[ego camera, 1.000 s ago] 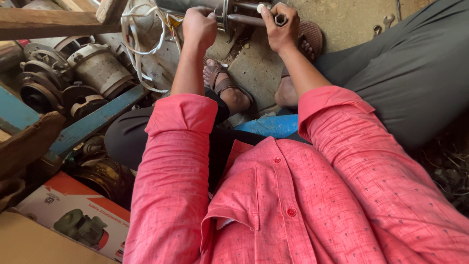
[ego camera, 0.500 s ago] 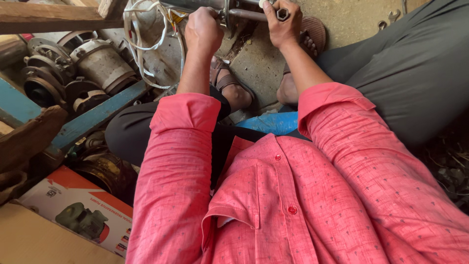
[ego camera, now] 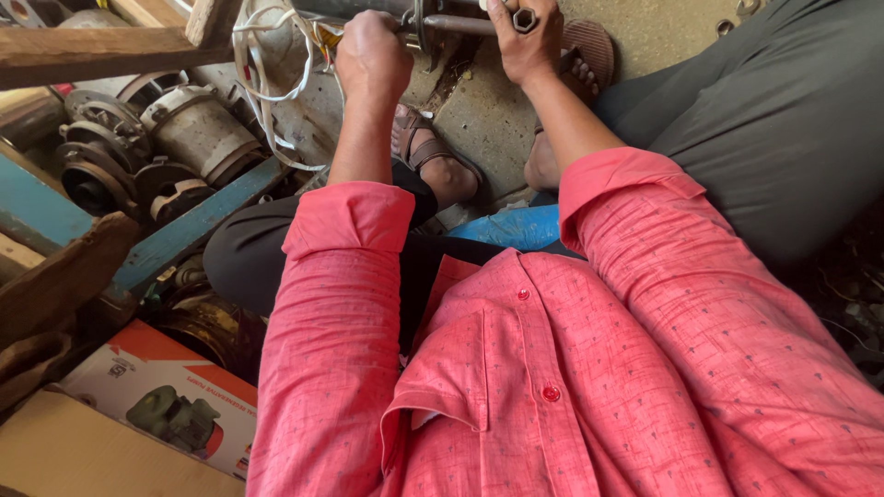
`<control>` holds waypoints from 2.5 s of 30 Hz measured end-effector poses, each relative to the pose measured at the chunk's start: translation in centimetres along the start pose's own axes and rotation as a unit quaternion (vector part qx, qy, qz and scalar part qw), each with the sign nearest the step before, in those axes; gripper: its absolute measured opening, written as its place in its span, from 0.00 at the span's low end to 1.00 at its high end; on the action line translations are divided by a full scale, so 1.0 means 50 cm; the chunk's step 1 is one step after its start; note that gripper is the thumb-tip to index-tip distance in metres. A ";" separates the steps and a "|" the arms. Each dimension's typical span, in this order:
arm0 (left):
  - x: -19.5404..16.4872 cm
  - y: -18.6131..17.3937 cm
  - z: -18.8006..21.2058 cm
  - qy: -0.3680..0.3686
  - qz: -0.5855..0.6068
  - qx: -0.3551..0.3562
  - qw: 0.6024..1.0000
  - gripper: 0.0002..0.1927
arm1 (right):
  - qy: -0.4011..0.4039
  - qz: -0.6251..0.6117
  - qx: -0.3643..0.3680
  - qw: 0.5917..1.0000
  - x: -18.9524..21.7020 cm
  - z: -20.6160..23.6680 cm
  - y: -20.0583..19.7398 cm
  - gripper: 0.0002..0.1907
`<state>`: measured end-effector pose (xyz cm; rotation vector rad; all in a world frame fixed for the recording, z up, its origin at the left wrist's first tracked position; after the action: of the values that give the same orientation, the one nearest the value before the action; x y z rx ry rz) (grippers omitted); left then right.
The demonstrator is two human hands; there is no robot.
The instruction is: The person sits on the floor and uses a socket wrench to loosen and remove a nut from the shaft of a cylindrical electrical motor. They then detach the motor housing and set it aside.
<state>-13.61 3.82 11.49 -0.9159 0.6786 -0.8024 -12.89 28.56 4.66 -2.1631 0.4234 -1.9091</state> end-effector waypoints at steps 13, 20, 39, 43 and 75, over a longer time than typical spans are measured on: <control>-0.060 0.104 -0.078 0.067 -0.182 0.187 0.963 0.05 | -0.004 0.026 0.009 1.000 -0.003 0.001 -0.003 0.28; -0.055 0.122 -0.091 0.019 -0.108 0.234 0.966 0.09 | 0.019 0.024 0.012 0.999 -0.025 0.010 0.002 0.26; 0.028 0.290 -0.031 0.208 -0.427 0.312 0.823 0.07 | -0.027 0.020 -0.005 0.999 0.034 0.011 -0.006 0.22; 0.074 0.259 -0.076 0.022 -0.194 0.286 0.938 0.12 | -0.037 0.024 0.021 0.999 0.033 0.011 0.014 0.23; 0.023 0.113 -0.008 0.052 -0.117 0.197 0.972 0.19 | 0.014 0.000 -0.004 1.000 0.107 0.040 -0.070 0.19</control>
<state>-11.60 4.80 6.13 -0.5993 0.4806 -1.1548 -10.07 29.88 10.59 -2.1435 0.4362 -1.9443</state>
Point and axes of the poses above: each hand's wrist, its own z-axis away from the middle knuckle, its own y-axis out of the palm, x = y × z, the point moved 10 cm from there along -z, towards the middle knuckle, and after that the axes turned 12 degrees about -y, right-handed, at the moved point
